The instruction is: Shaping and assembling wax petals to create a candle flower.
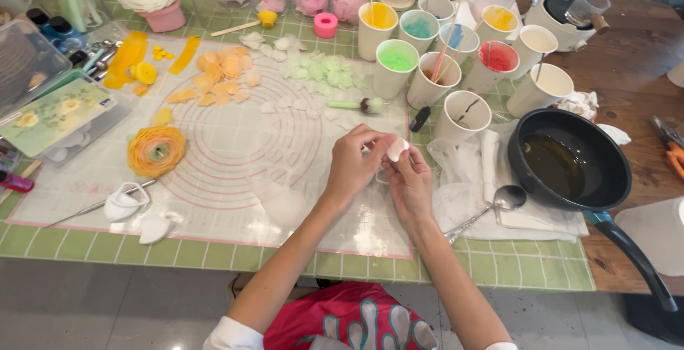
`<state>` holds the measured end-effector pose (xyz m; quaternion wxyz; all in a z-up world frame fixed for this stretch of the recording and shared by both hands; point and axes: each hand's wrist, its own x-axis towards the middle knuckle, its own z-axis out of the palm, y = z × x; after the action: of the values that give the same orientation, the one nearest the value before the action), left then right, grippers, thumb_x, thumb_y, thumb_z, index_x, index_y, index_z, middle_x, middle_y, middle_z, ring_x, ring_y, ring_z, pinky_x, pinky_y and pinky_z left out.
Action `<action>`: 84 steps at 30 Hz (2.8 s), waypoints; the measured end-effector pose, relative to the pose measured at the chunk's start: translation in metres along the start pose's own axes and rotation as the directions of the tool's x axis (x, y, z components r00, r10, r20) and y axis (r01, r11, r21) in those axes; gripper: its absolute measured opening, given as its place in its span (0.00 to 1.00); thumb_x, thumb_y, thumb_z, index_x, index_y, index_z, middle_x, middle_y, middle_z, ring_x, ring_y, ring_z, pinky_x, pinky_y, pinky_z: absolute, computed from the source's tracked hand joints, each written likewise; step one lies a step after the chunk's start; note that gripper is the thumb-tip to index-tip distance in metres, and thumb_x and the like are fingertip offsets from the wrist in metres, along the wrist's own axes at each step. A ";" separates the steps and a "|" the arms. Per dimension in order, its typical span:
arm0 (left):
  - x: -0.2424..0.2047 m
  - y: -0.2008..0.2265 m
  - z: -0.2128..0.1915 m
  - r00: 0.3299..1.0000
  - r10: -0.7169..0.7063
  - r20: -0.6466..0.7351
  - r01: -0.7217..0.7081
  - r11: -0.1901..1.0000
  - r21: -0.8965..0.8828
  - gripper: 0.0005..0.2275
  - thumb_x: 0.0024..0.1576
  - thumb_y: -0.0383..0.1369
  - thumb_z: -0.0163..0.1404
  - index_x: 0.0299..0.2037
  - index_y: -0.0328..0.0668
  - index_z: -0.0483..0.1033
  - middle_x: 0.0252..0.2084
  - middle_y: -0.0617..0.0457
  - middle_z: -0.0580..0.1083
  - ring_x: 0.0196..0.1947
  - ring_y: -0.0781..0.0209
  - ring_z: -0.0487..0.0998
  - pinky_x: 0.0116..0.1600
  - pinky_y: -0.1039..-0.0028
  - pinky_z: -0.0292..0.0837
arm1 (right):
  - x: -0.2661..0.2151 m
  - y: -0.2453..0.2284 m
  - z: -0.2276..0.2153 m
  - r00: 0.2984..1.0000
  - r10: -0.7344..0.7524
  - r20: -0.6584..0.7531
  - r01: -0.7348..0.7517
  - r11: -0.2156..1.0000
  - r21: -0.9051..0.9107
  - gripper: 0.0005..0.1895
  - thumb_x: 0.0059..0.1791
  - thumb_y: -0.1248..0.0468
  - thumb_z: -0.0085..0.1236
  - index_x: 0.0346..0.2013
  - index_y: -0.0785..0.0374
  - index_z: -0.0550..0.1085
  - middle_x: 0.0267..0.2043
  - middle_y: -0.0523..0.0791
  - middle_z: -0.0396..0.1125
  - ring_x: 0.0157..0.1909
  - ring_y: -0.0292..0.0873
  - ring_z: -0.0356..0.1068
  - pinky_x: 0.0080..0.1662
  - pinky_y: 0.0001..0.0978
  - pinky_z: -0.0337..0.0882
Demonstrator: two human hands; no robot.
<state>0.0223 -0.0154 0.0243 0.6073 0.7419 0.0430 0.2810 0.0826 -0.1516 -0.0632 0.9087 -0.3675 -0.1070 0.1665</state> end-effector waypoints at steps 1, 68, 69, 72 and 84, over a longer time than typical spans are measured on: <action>0.000 0.001 0.001 1.000 0.000 0.007 0.000 1.000 -0.002 0.06 0.57 0.31 0.58 0.39 0.38 0.83 0.34 0.52 0.78 0.32 0.62 0.79 0.38 0.73 0.73 | 0.000 -0.001 0.003 1.000 -0.005 -0.006 0.005 1.000 0.000 0.14 0.57 0.64 0.53 0.54 0.69 0.70 0.52 0.49 0.71 0.50 0.42 0.72 0.57 0.37 0.72; -0.016 -0.061 -0.065 0.987 0.151 -0.053 -0.085 0.775 0.627 0.01 0.52 0.29 0.59 0.30 0.42 0.83 0.34 0.45 0.77 0.39 0.46 0.77 0.48 0.57 0.69 | 0.002 -0.013 -0.006 0.968 -0.195 -0.161 0.184 0.980 -0.078 0.17 0.58 0.56 0.49 0.55 0.65 0.70 0.48 0.45 0.69 0.49 0.46 0.72 0.55 0.40 0.70; -0.023 -0.049 -0.045 0.995 0.085 0.047 -0.097 0.824 0.558 0.04 0.51 0.33 0.61 0.31 0.43 0.84 0.35 0.46 0.78 0.39 0.47 0.78 0.49 0.57 0.68 | 0.002 -0.013 -0.003 0.968 -0.194 -0.158 0.183 0.980 -0.078 0.18 0.58 0.56 0.49 0.57 0.65 0.69 0.48 0.46 0.69 0.49 0.46 0.72 0.55 0.40 0.70; -0.043 -0.039 0.001 0.961 0.192 0.197 -0.270 0.798 0.539 0.17 0.48 0.35 0.62 0.46 0.37 0.79 0.44 0.43 0.76 0.46 0.46 0.75 0.50 0.58 0.67 | 0.000 -0.015 0.003 0.967 -0.208 -0.150 0.198 0.977 -0.074 0.21 0.57 0.56 0.46 0.62 0.63 0.67 0.50 0.47 0.69 0.49 0.46 0.71 0.56 0.40 0.70; -0.049 -0.040 -0.021 0.982 0.161 0.101 -0.183 0.947 0.265 0.21 0.47 0.26 0.64 0.51 0.37 0.76 0.46 0.46 0.75 0.50 0.46 0.75 0.56 0.62 0.71 | 0.002 -0.008 -0.014 0.975 -0.215 -0.054 0.213 0.976 -0.037 0.11 0.59 0.57 0.45 0.45 0.61 0.68 0.45 0.48 0.68 0.41 0.45 0.67 0.45 0.36 0.67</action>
<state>-0.0170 -0.0066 -0.0283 0.4735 0.8299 -0.0074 0.2951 0.0903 -0.1654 -0.0674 0.9182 -0.3727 -0.1222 0.0553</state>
